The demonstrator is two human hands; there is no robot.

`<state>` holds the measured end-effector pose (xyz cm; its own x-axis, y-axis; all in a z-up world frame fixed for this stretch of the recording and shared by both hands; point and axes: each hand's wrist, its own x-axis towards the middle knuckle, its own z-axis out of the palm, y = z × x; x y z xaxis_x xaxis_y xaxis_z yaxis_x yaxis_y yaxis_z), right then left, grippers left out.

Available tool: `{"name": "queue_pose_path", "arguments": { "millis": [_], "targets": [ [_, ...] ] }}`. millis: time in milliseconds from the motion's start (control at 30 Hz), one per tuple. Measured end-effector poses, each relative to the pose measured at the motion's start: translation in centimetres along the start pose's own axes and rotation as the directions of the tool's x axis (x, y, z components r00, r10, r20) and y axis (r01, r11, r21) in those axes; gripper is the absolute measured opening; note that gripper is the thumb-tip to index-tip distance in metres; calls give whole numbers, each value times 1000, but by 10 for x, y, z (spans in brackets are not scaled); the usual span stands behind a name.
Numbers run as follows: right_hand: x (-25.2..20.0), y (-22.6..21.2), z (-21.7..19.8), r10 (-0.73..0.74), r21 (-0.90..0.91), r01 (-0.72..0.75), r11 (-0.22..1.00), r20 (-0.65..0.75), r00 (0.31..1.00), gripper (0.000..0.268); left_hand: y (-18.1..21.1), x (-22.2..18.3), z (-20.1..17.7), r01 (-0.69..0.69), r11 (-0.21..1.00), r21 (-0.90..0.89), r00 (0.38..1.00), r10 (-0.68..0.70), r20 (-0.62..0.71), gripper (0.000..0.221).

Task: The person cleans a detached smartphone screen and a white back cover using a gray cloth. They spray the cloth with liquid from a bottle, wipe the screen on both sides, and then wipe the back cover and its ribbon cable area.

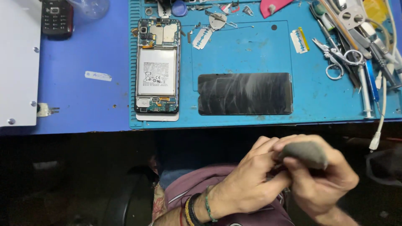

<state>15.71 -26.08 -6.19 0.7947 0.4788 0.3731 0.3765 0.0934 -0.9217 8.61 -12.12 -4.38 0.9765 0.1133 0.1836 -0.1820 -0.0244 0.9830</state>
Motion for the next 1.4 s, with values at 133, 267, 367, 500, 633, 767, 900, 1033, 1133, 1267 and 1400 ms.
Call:
{"name": "queue_pose_path", "arguments": {
  "millis": [133,267,367,500,633,767,900,1033,1133,1267,1400],
  "targets": [
    [41,-24,-22,130,-370,-136,919,-43,991,27,24,1,-31,-112,976,184,992,120,-28,35],
    [80,-41,-27,-55,-714,245,656,279,959,26,30,20,-73,-189,800,570,935,324,-144,45],
    [99,-47,-12,-52,-738,472,483,514,856,31,10,33,-88,-79,537,840,952,290,-95,81],
    [108,-42,2,4,-642,662,387,719,695,28,2,37,-94,-48,377,925,992,128,-1,125],
    [105,-38,-2,96,-613,716,334,778,621,43,4,32,-97,-74,431,899,986,168,1,129],
    [116,-37,13,124,-638,752,163,770,626,43,5,34,-100,-101,416,904,990,130,51,120],
    [134,-27,25,80,-707,707,20,706,704,43,3,34,-98,-75,555,829,987,158,-17,127],
    [117,-46,15,206,-637,733,239,771,603,45,2,36,-101,-49,569,821,984,168,-58,107],
    [120,-39,14,257,-655,730,195,753,606,50,7,36,-104,-95,551,829,992,117,36,127],
    [126,-42,18,201,-679,721,139,732,651,46,8,37,-103,-85,476,875,994,97,43,131],
    [120,-42,7,318,-666,695,271,744,588,44,5,36,-104,-87,484,871,994,105,41,135]
  ]
}}
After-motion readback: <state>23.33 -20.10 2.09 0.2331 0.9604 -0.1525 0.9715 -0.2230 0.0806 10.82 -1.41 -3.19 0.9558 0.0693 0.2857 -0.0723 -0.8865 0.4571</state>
